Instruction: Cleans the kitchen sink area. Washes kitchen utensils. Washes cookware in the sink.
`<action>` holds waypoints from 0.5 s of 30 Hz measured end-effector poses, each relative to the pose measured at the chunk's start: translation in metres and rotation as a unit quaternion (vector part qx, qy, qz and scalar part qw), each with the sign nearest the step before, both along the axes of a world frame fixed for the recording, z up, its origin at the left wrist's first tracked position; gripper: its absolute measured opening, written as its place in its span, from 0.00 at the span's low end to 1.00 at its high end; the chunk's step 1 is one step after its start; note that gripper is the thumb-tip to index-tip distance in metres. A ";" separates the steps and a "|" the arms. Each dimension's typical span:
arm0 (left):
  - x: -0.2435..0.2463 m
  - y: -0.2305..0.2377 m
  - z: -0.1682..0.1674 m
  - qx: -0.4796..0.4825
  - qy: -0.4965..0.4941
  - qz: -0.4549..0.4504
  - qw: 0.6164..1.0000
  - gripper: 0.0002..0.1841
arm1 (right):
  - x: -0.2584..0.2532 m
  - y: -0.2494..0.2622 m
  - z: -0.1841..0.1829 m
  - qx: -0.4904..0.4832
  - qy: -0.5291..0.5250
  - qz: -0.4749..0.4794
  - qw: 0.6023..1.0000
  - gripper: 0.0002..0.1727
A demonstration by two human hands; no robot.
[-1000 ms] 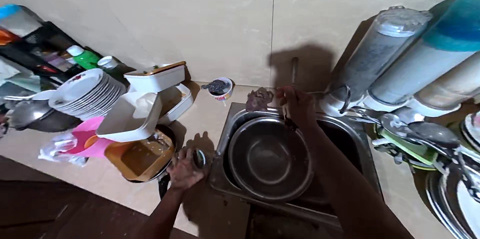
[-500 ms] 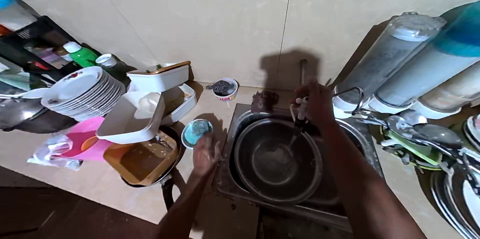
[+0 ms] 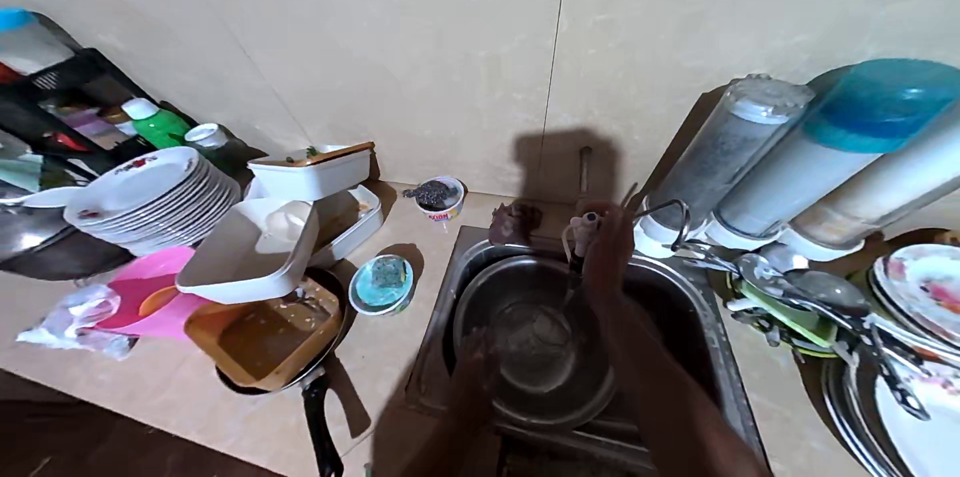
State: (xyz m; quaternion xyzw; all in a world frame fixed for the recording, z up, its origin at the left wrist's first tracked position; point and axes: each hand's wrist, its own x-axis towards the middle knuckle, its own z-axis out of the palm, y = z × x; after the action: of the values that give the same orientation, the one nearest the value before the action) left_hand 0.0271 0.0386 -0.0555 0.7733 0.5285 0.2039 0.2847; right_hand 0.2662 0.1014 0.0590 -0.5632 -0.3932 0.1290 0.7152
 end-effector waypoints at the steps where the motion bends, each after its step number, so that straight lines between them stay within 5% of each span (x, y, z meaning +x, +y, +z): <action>1: 0.004 0.001 -0.007 0.009 0.018 -0.029 0.999 0.20 | -0.006 -0.008 -0.023 0.002 0.027 -0.031 0.999 0.27; 4: 0.011 0.007 -0.003 -0.051 0.174 -0.085 0.980 0.22 | -0.025 -0.022 -0.084 -0.135 0.242 -0.024 0.961 0.26; 7: 0.019 0.007 0.003 -0.101 0.277 -0.129 0.947 0.26 | -0.022 -0.009 -0.121 -0.172 0.529 0.178 0.812 0.21; 9: 0.023 0.008 0.001 -0.116 0.315 -0.140 0.932 0.28 | -0.015 0.001 -0.128 -0.132 0.591 0.233 0.761 0.22; 12: 0.024 0.009 -0.004 -0.118 0.332 -0.139 0.925 0.29 | -0.008 0.009 -0.123 -0.157 0.540 0.238 0.792 0.20; 15: 0.024 0.010 -0.003 -0.135 0.340 -0.140 0.920 0.30 | -0.007 -0.001 -0.113 -0.347 0.254 0.221 0.875 0.22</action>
State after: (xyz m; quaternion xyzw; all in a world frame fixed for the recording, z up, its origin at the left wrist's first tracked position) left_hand 0.0507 0.0484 -0.0587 0.8163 0.5026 -0.1863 0.2153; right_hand 0.2589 0.1004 -0.0535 -0.6216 -0.2417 0.5504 0.5022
